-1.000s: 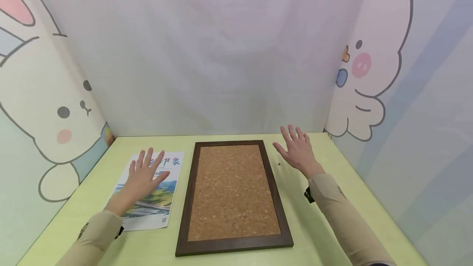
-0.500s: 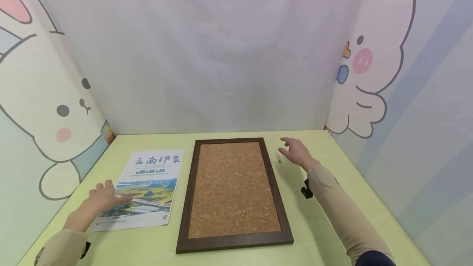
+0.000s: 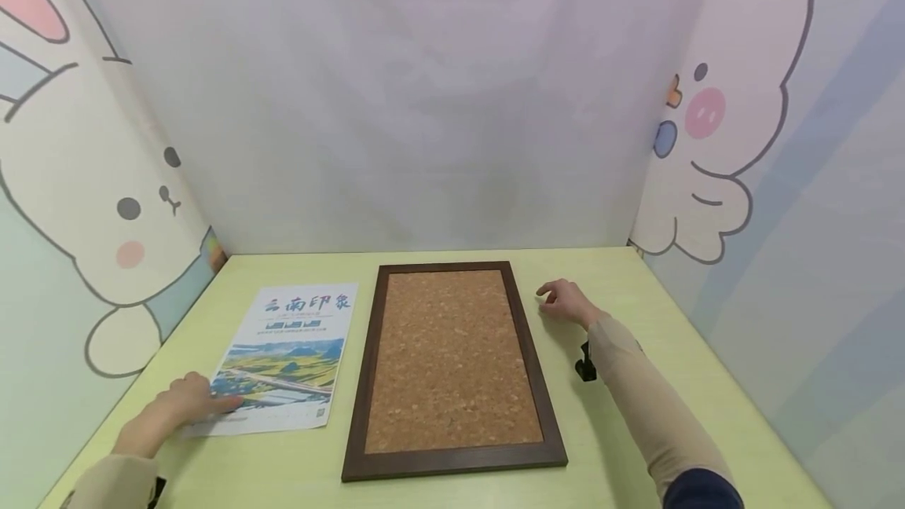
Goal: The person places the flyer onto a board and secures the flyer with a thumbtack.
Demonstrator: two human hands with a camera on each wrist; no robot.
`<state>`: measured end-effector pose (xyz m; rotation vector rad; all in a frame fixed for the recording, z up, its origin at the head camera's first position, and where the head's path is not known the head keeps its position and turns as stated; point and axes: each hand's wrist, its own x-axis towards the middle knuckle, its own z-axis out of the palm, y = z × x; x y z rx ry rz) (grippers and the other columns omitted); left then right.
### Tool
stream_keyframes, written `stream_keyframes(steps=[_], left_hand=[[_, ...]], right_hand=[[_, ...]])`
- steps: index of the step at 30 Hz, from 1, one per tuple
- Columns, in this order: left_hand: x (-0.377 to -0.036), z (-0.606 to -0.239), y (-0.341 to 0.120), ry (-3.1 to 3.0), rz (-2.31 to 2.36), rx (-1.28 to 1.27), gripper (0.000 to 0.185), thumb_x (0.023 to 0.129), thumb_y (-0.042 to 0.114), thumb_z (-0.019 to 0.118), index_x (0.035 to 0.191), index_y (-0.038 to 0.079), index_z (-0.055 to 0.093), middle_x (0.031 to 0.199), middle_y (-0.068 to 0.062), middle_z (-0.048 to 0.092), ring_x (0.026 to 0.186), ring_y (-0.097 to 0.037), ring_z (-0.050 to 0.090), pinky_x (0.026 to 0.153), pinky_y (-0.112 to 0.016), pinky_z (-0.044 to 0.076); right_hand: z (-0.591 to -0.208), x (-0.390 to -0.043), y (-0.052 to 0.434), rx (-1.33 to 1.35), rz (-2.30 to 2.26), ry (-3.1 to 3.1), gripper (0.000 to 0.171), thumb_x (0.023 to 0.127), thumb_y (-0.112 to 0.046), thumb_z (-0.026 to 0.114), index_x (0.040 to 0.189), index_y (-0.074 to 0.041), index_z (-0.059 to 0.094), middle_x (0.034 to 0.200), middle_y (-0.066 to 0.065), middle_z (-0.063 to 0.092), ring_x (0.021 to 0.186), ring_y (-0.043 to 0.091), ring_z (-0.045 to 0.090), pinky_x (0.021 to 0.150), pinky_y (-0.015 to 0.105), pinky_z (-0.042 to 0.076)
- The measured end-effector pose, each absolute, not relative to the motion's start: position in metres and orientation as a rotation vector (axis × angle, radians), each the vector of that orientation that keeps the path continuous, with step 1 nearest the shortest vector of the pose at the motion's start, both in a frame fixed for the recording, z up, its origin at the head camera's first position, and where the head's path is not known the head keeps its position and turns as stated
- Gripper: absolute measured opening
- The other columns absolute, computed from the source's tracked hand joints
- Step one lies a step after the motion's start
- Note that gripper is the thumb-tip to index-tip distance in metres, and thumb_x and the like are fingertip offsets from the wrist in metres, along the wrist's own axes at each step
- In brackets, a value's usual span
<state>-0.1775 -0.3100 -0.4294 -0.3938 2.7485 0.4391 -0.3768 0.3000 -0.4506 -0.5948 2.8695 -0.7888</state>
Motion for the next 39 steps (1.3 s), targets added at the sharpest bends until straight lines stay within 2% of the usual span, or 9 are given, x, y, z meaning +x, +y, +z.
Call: stream_keyframes(steps=[4,7,10,15,19,24,30,33,39], left_hand=[[-0.178,-0.432,-0.308,2.741,0.437,-0.345,0.086,0.086,0.044,0.067,0.114,-0.030,0.034,0.099,-0.040,0.049,0.089,-0.047,0.055,0.080,-0.055,0.048],[-0.179,-0.436,-0.307,2.704,0.501,-0.373,0.086,0.087,0.039,0.067,0.115,-0.031,0.025,0.090,-0.034,0.052,0.076,-0.036,0.057,0.067,-0.042,0.051],[-0.179,-0.441,-0.307,2.661,0.610,-0.452,0.085,0.087,0.036,0.068,0.116,-0.026,0.017,0.084,-0.030,0.050,0.064,-0.028,0.055,0.054,-0.031,0.048],[-0.179,-0.446,-0.312,2.674,0.697,-0.424,0.074,0.085,0.030,0.071,0.110,-0.020,0.023,0.075,-0.021,0.046,0.050,-0.017,0.047,0.045,-0.024,0.041],[-0.178,-0.447,-0.315,2.699,0.741,-0.328,0.060,0.086,0.026,0.070,0.102,-0.017,0.032,0.064,-0.013,0.048,0.043,-0.011,0.042,0.040,-0.020,0.036],[-0.176,-0.447,-0.316,2.742,0.807,-0.247,0.038,0.088,0.019,0.066,0.093,-0.010,0.042,0.059,-0.009,0.050,0.037,-0.009,0.040,0.038,-0.019,0.034],[-0.177,-0.448,-0.318,2.788,0.884,-0.204,0.023,0.098,0.013,0.046,0.084,-0.005,0.047,0.044,0.001,0.042,0.031,-0.006,0.036,0.035,-0.021,0.033],[-0.177,-0.448,-0.319,2.779,0.957,-0.218,0.026,0.101,0.013,0.037,0.091,-0.008,0.050,0.044,0.004,0.038,0.032,-0.005,0.033,0.035,-0.021,0.031],[-0.179,-0.446,-0.317,2.767,1.102,-0.261,0.038,0.104,0.018,0.030,0.110,-0.014,0.049,0.049,0.003,0.039,0.037,-0.007,0.030,0.037,-0.021,0.028]], right_hand=[[-0.455,-0.378,0.299,-0.577,-0.841,2.848,0.032,0.084,-0.004,0.068,0.113,0.008,0.064,0.081,0.015,0.067,0.069,0.014,0.055,0.061,0.028,0.045],[-0.458,-0.378,0.299,-0.585,-0.846,2.845,0.028,0.083,-0.003,0.067,0.110,0.007,0.066,0.078,0.012,0.064,0.066,0.013,0.052,0.059,0.026,0.042],[-0.463,-0.377,0.299,-0.573,-0.838,2.850,0.024,0.082,-0.002,0.067,0.106,0.005,0.068,0.075,0.008,0.061,0.064,0.012,0.049,0.057,0.025,0.040],[-0.465,-0.377,0.299,-0.590,-0.847,2.853,0.022,0.082,-0.001,0.067,0.103,0.004,0.068,0.074,0.006,0.060,0.063,0.012,0.048,0.057,0.025,0.039],[-0.463,-0.378,0.298,-0.589,-0.862,2.866,0.020,0.082,-0.001,0.067,0.101,0.003,0.069,0.074,0.006,0.061,0.064,0.012,0.048,0.058,0.026,0.040],[-0.460,-0.379,0.298,-0.610,-0.868,2.892,0.016,0.082,-0.002,0.067,0.096,0.003,0.070,0.073,0.008,0.062,0.063,0.010,0.048,0.057,0.025,0.039],[-0.461,-0.378,0.299,-0.603,-0.892,2.887,0.014,0.083,-0.002,0.068,0.095,0.003,0.070,0.074,0.009,0.062,0.062,0.009,0.048,0.057,0.024,0.040],[-0.461,-0.378,0.299,-0.626,-0.891,2.887,0.014,0.082,-0.002,0.068,0.095,0.004,0.070,0.074,0.010,0.063,0.062,0.011,0.049,0.057,0.025,0.040],[-0.462,-0.379,0.300,-0.632,-0.890,2.898,0.013,0.082,-0.001,0.068,0.094,0.003,0.071,0.074,0.009,0.063,0.063,0.011,0.049,0.057,0.024,0.040]])
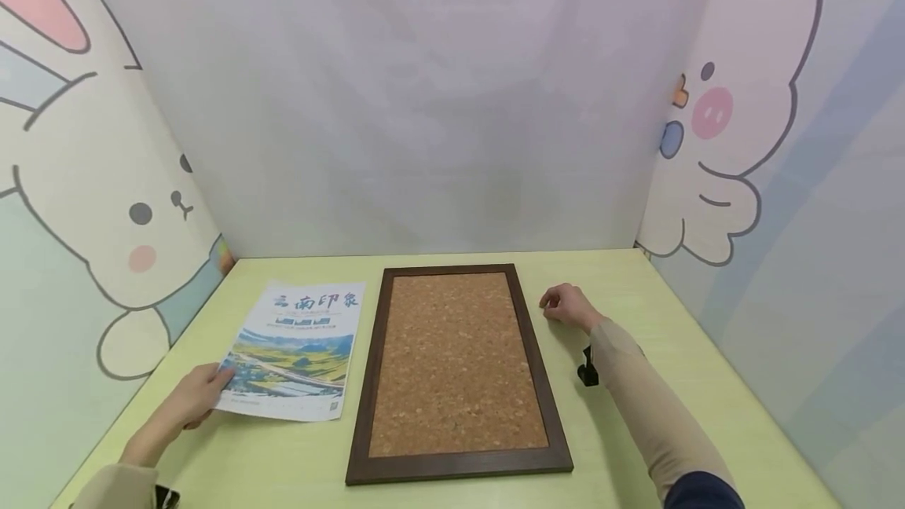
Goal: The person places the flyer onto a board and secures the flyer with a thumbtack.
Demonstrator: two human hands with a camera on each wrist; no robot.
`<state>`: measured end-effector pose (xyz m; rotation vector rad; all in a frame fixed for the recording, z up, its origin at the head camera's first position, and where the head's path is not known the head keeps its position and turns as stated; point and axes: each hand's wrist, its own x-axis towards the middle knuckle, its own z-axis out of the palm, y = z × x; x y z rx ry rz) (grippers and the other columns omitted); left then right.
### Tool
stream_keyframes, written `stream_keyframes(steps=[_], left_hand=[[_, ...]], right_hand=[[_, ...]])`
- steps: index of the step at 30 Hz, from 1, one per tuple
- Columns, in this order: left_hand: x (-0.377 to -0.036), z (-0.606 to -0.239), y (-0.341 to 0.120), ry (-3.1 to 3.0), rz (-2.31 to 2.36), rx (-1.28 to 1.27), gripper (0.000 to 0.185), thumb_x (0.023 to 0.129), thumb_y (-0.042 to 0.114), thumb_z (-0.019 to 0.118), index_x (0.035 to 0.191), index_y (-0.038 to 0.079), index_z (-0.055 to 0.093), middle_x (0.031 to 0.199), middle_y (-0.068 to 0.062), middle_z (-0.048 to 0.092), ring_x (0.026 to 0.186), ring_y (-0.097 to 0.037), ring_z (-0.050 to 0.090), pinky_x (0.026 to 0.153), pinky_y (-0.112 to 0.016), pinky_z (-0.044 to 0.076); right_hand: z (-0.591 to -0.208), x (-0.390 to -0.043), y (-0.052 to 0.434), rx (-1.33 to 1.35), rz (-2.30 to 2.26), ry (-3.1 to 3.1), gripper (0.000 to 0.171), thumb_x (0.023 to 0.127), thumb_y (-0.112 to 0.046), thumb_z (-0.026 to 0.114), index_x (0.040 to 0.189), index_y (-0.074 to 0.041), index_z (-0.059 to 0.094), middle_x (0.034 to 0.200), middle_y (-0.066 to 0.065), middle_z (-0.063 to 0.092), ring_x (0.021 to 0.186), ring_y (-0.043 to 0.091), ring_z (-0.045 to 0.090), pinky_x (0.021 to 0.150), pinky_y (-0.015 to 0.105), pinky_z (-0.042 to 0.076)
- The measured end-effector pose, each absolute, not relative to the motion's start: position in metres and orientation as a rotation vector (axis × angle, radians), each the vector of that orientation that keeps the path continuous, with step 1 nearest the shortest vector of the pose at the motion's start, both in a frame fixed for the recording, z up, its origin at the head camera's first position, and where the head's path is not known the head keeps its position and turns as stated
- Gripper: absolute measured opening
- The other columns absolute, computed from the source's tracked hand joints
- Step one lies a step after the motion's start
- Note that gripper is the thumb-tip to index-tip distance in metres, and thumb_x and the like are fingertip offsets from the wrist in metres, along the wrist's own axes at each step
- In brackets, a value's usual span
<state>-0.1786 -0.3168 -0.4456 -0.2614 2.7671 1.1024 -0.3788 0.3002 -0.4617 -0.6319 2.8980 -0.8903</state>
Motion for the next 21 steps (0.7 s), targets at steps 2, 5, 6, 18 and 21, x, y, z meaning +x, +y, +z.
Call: stream_keyframes(steps=[2,5,6,18,21], left_hand=[[-0.180,-0.444,-0.316,2.760,1.144,-0.278,0.041,0.105,0.020,0.029,0.115,-0.015,0.047,0.051,0.002,0.040,0.038,-0.007,0.030,0.038,-0.022,0.028],[-0.181,-0.442,-0.314,2.747,1.203,-0.278,0.044,0.105,0.023,0.028,0.121,-0.015,0.045,0.050,0.004,0.038,0.038,-0.007,0.029,0.037,-0.021,0.027],[-0.182,-0.441,-0.313,2.748,1.215,-0.275,0.045,0.105,0.023,0.027,0.122,-0.016,0.044,0.049,0.004,0.037,0.038,-0.006,0.029,0.037,-0.021,0.027],[-0.190,-0.426,-0.293,2.765,1.359,-0.305,0.049,0.106,0.028,0.025,0.131,-0.012,0.041,0.057,0.002,0.047,0.038,-0.005,0.030,0.036,-0.022,0.030],[-0.195,-0.424,-0.286,2.768,1.392,-0.290,0.049,0.106,0.027,0.026,0.131,-0.012,0.041,0.060,0.000,0.051,0.038,-0.005,0.030,0.036,-0.022,0.030]], right_hand=[[-0.462,-0.379,0.301,-0.633,-0.889,2.901,0.013,0.082,-0.002,0.068,0.094,0.002,0.071,0.074,0.009,0.063,0.063,0.010,0.049,0.057,0.024,0.040],[-0.462,-0.379,0.301,-0.637,-0.894,2.903,0.013,0.082,-0.002,0.068,0.094,0.003,0.071,0.074,0.009,0.063,0.062,0.008,0.048,0.057,0.023,0.040],[-0.462,-0.379,0.301,-0.641,-0.895,2.903,0.013,0.082,-0.002,0.068,0.093,0.003,0.071,0.074,0.009,0.063,0.062,0.008,0.048,0.057,0.023,0.040],[-0.461,-0.380,0.302,-0.604,-0.900,2.893,0.011,0.082,-0.001,0.068,0.092,0.002,0.072,0.075,0.008,0.065,0.063,0.011,0.049,0.057,0.024,0.041],[-0.462,-0.381,0.302,-0.586,-0.904,2.889,0.011,0.082,-0.001,0.068,0.092,0.002,0.072,0.076,0.009,0.065,0.064,0.012,0.049,0.058,0.024,0.040]])
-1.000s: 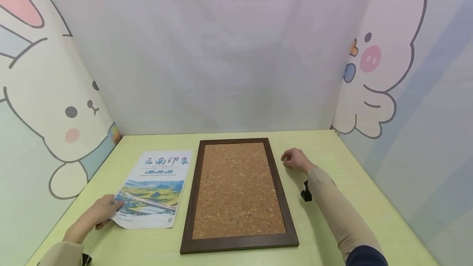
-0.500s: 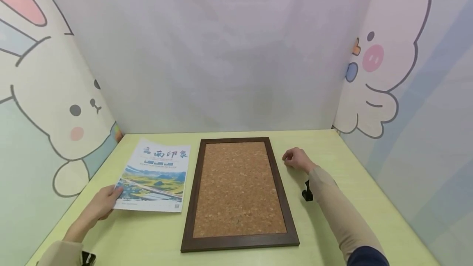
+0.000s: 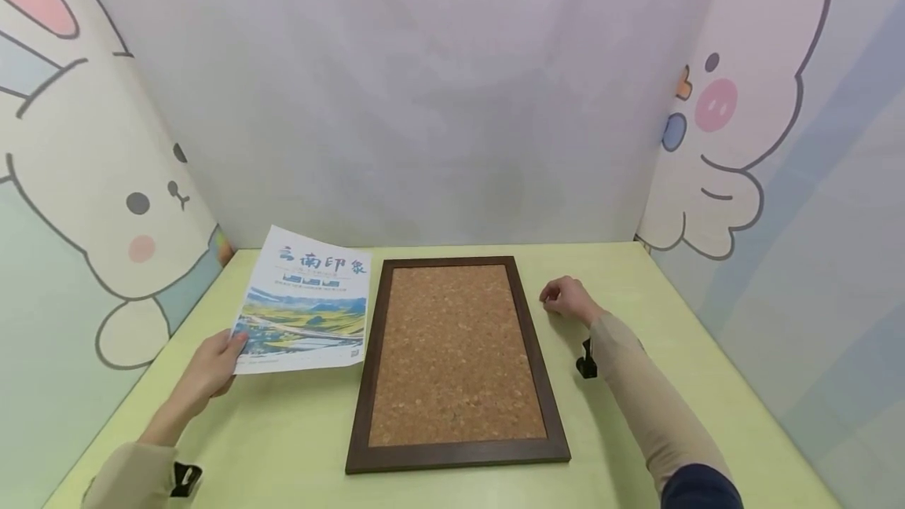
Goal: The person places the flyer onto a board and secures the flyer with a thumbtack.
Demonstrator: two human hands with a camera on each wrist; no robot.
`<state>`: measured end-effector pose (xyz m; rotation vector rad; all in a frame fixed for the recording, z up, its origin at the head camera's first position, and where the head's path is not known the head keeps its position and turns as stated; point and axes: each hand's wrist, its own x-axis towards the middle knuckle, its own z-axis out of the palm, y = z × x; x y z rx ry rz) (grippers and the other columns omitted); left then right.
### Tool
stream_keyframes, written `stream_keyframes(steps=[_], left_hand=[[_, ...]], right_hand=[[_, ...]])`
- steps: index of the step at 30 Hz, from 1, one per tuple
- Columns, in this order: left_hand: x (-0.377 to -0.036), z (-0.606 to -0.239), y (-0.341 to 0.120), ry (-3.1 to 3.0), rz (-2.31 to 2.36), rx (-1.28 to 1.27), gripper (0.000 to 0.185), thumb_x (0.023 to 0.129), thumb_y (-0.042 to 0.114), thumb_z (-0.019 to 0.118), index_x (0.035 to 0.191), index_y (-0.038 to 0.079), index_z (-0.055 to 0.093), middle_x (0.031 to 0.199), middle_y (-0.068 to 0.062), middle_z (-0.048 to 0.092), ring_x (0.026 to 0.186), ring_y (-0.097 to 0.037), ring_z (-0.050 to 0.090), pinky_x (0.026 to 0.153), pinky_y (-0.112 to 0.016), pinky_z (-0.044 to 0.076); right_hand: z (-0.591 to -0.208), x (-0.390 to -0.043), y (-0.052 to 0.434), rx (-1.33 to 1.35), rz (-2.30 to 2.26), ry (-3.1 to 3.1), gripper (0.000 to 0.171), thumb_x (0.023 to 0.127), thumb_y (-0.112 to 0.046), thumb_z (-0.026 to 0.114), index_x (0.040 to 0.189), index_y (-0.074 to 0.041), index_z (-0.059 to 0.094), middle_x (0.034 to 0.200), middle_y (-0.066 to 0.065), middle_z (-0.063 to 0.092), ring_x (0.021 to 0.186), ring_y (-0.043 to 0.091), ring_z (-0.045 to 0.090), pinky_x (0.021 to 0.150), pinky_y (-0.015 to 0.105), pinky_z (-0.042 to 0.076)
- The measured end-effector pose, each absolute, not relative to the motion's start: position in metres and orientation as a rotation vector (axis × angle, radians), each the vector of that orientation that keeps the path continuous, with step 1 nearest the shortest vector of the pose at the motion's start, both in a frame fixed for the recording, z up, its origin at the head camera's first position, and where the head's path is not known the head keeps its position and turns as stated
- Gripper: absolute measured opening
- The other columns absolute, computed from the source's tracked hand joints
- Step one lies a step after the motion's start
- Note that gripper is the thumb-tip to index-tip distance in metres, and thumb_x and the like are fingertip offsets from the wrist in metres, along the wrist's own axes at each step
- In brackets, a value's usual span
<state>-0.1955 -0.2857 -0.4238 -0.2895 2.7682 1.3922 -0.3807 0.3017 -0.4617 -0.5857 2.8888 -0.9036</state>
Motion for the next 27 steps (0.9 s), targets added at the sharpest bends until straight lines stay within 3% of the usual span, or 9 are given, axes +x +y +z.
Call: stream_keyframes(steps=[12,27], left_hand=[[-0.199,-0.421,-0.282,2.758,1.441,-0.381,0.046,0.106,0.028,0.029,0.130,-0.009,0.044,0.064,-0.002,0.057,0.038,-0.007,0.032,0.036,-0.023,0.029],[-0.211,-0.426,-0.221,2.641,1.664,-0.250,0.039,0.106,0.022,0.033,0.128,-0.006,0.049,0.059,-0.002,0.057,0.034,-0.005,0.028,0.035,-0.021,0.025]], right_hand=[[-0.476,-0.402,0.253,-0.635,-0.892,2.824,0.012,0.083,-0.002,0.068,0.093,0.002,0.072,0.078,0.011,0.066,0.065,0.011,0.049,0.058,0.024,0.040],[-0.477,-0.403,0.255,-0.643,-0.909,2.820,0.012,0.082,-0.003,0.069,0.092,0.003,0.071,0.077,0.010,0.066,0.063,0.008,0.049,0.057,0.023,0.040]])
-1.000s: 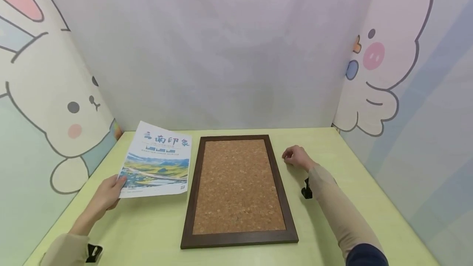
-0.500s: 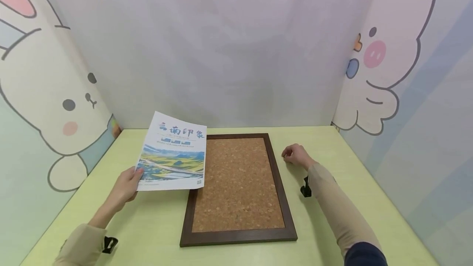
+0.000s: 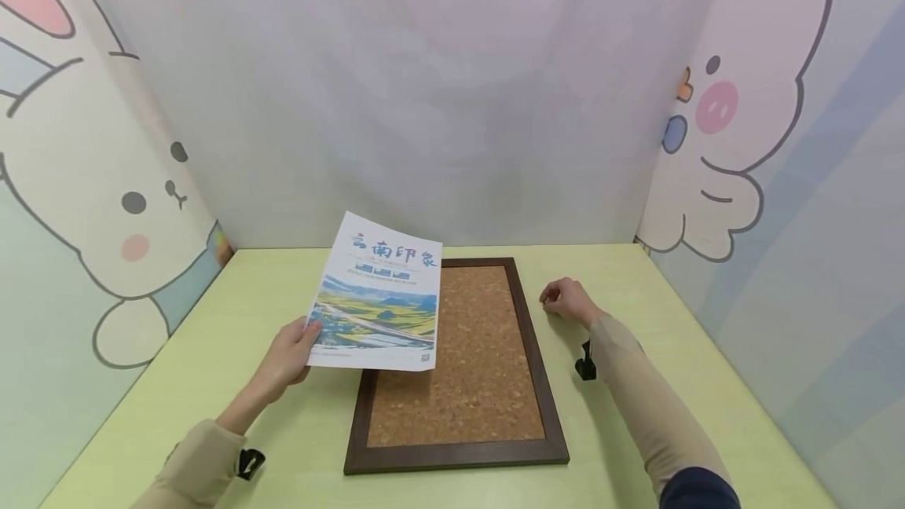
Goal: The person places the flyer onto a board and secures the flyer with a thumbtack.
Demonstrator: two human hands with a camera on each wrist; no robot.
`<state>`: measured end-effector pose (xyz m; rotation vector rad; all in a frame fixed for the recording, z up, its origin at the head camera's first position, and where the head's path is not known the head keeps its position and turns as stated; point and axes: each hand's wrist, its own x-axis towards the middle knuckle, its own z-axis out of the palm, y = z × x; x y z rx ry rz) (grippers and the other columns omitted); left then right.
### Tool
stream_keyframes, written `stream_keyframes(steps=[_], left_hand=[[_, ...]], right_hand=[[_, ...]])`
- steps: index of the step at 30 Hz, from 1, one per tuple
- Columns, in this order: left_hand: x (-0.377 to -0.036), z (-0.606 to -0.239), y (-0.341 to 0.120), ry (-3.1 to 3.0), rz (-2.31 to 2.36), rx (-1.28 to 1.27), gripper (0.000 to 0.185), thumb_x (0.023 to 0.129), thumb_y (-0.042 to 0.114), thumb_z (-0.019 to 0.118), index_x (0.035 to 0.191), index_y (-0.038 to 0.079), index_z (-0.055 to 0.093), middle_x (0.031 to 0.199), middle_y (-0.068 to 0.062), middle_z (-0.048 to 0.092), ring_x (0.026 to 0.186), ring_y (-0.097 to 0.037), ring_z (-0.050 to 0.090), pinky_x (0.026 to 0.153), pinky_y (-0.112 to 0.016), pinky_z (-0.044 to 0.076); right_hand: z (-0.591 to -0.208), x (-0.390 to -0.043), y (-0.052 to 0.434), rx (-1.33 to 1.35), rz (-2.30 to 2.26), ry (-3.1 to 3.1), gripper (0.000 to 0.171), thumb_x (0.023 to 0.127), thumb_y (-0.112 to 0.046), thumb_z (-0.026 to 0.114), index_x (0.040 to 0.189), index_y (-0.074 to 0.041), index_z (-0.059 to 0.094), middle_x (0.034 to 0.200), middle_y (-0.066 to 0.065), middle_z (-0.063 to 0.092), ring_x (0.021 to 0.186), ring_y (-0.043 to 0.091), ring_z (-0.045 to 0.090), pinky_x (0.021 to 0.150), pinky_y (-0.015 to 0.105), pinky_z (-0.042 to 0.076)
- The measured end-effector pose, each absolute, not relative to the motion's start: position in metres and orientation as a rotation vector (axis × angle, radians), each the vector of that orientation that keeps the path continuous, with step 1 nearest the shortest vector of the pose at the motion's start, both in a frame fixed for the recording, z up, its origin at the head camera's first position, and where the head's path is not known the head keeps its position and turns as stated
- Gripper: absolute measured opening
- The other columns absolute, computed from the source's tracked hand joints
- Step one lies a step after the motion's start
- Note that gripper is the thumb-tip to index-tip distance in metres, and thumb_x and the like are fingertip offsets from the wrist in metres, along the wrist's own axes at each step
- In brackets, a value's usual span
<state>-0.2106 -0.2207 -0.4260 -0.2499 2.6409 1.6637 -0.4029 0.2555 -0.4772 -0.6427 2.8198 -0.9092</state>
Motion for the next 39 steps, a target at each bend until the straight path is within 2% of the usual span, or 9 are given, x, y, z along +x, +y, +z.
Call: stream_keyframes(steps=[13,16,19,21,24,29,35,39], left_hand=[[-0.217,-0.447,-0.168,2.711,1.702,-0.186,0.033,0.105,0.017,0.037,0.119,-0.005,0.056,0.082,-0.015,0.069,0.039,-0.010,0.037,0.036,-0.022,0.027],[-0.214,-0.449,-0.156,2.730,1.670,-0.180,0.033,0.105,0.017,0.037,0.119,-0.005,0.056,0.088,-0.016,0.070,0.047,-0.011,0.048,0.038,-0.023,0.032],[-0.211,-0.449,-0.146,2.752,1.631,-0.164,0.033,0.105,0.017,0.038,0.121,-0.006,0.055,0.094,-0.016,0.070,0.062,-0.012,0.057,0.047,-0.025,0.041],[-0.209,-0.449,-0.141,2.764,1.623,-0.138,0.033,0.105,0.016,0.038,0.122,-0.007,0.055,0.096,-0.016,0.070,0.071,-0.013,0.060,0.055,-0.026,0.045],[-0.207,-0.449,-0.136,2.754,1.634,-0.110,0.033,0.105,0.016,0.037,0.121,-0.007,0.055,0.094,-0.016,0.069,0.072,-0.013,0.061,0.057,-0.026,0.046],[-0.202,-0.449,-0.129,2.703,1.663,-0.091,0.032,0.105,0.017,0.036,0.118,-0.006,0.055,0.092,-0.014,0.068,0.068,-0.010,0.059,0.055,-0.025,0.045],[-0.196,-0.451,-0.122,2.464,1.756,-0.170,0.033,0.106,0.020,0.033,0.122,-0.003,0.050,0.081,-0.011,0.065,0.039,-0.009,0.037,0.036,-0.022,0.032],[-0.193,-0.452,-0.119,2.362,1.778,-0.180,0.035,0.106,0.022,0.031,0.125,-0.002,0.047,0.073,-0.007,0.063,0.037,-0.008,0.036,0.034,-0.021,0.032]], right_hand=[[-0.480,-0.403,0.255,-0.658,-0.941,2.820,0.012,0.081,-0.001,0.069,0.092,0.003,0.071,0.076,0.012,0.066,0.062,0.010,0.050,0.056,0.024,0.041],[-0.480,-0.402,0.254,-0.659,-0.943,2.826,0.011,0.082,-0.001,0.069,0.092,0.003,0.071,0.077,0.014,0.067,0.061,0.010,0.050,0.056,0.024,0.041],[-0.480,-0.402,0.252,-0.659,-0.945,2.831,0.011,0.081,-0.001,0.069,0.092,0.003,0.071,0.076,0.013,0.066,0.060,0.008,0.049,0.055,0.023,0.041],[-0.480,-0.402,0.251,-0.652,-0.946,2.836,0.011,0.081,-0.002,0.070,0.091,0.003,0.071,0.075,0.012,0.066,0.059,0.007,0.049,0.055,0.023,0.041],[-0.480,-0.402,0.251,-0.663,-0.947,2.837,0.012,0.081,-0.002,0.069,0.091,0.003,0.071,0.075,0.012,0.066,0.058,0.006,0.049,0.055,0.023,0.041],[-0.480,-0.404,0.249,-0.646,-0.949,2.831,0.011,0.082,-0.002,0.069,0.092,0.003,0.071,0.076,0.010,0.067,0.060,0.009,0.050,0.056,0.023,0.042],[-0.480,-0.405,0.250,-0.635,-0.933,2.837,0.011,0.082,-0.003,0.069,0.092,0.003,0.071,0.076,0.010,0.067,0.062,0.010,0.051,0.057,0.024,0.042],[-0.481,-0.405,0.250,-0.630,-0.931,2.839,0.011,0.082,-0.004,0.069,0.091,0.003,0.071,0.076,0.010,0.066,0.062,0.009,0.051,0.057,0.024,0.042]])
